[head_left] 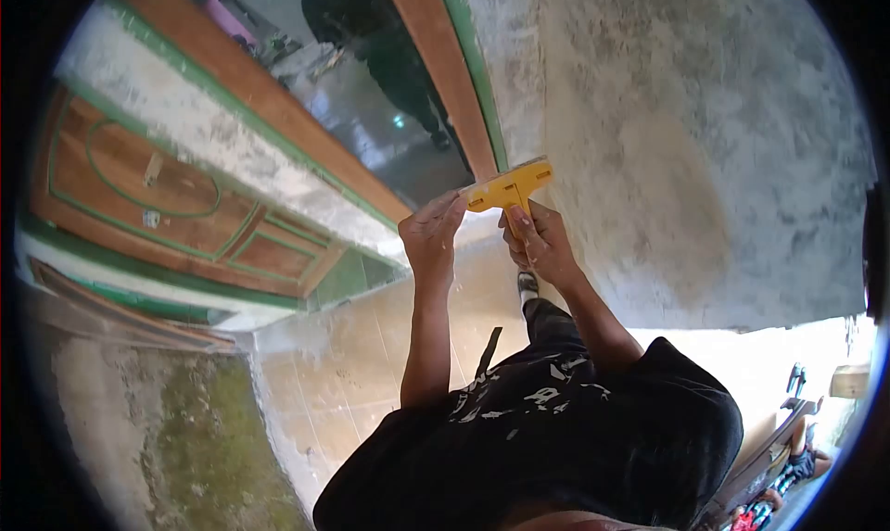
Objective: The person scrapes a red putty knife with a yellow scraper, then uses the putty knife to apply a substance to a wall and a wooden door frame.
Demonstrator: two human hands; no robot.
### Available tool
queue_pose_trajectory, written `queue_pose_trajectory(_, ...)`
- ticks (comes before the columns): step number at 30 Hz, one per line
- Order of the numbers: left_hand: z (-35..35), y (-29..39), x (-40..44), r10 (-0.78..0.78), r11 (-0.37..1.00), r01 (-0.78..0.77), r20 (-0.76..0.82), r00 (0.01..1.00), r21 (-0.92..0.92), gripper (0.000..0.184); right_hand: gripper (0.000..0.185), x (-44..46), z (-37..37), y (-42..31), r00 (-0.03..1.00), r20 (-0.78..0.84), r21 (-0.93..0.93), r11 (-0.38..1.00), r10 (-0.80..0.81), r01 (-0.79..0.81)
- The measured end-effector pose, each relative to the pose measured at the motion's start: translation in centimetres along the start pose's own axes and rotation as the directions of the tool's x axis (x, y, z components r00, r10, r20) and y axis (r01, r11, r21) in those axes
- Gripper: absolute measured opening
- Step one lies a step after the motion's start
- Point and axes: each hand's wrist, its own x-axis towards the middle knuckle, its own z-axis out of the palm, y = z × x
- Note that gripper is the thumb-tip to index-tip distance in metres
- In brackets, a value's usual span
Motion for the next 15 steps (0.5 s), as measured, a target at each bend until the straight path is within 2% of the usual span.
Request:
queue_pose_trajectory(1,-0.3,0.9,-2.2,-0.034,0.998,0.036,-0.053,0.998,0.046,0.023,0.037,-2.2,0.8,0.0,1.000,0.010,0.008,1.000,0.014,-0.014)
queue_pose_trajectory(2,-0.5,1.5,-4.3,-0.019,0.999,0.017,-0.059,0.998,-0.038,0.021,0.036,-4.4,1.5,-0.2,0.999,0.024,0.031,0.999,0.034,-0.034)
queue_pose_trajectory(3,-0.7,2.2,-6.4,-0.034,0.999,0.031,-0.071,0.997,-0.039,0.021,0.036,-6.4,2.1,0.0,0.998,0.026,0.031,0.998,0.053,-0.054)
queue_pose_trajectory(5,-1.2,3.4,-10.3,0.005,0.997,-0.001,-0.055,0.998,0.076,0.020,0.036,-10.2,3.1,0.1,0.996,0.024,0.082,0.993,0.081,-0.082)
queue_pose_trajectory(7,-1.6,4.1,-13.4,-0.004,0.998,0.008,-0.059,0.998,0.059,0.019,0.035,-13.4,3.9,-0.2,0.992,0.027,0.103,0.987,0.125,-0.127)
queue_pose_trajectory(11,-1.4,6.3,-18.1,-0.100,0.993,0.105,-0.087,0.991,0.053,0.020,0.035,-18.0,4.3,-0.9,0.990,0.024,-0.021,0.990,0.136,-0.136)
queue_pose_trajectory(15,-0.6,6.7,-21.6,-0.056,0.998,0.057,-0.032,0.998,0.015,0.017,0.036,-21.6,3.3,-1.3,0.990,0.011,-0.106,0.984,0.142,-0.141)
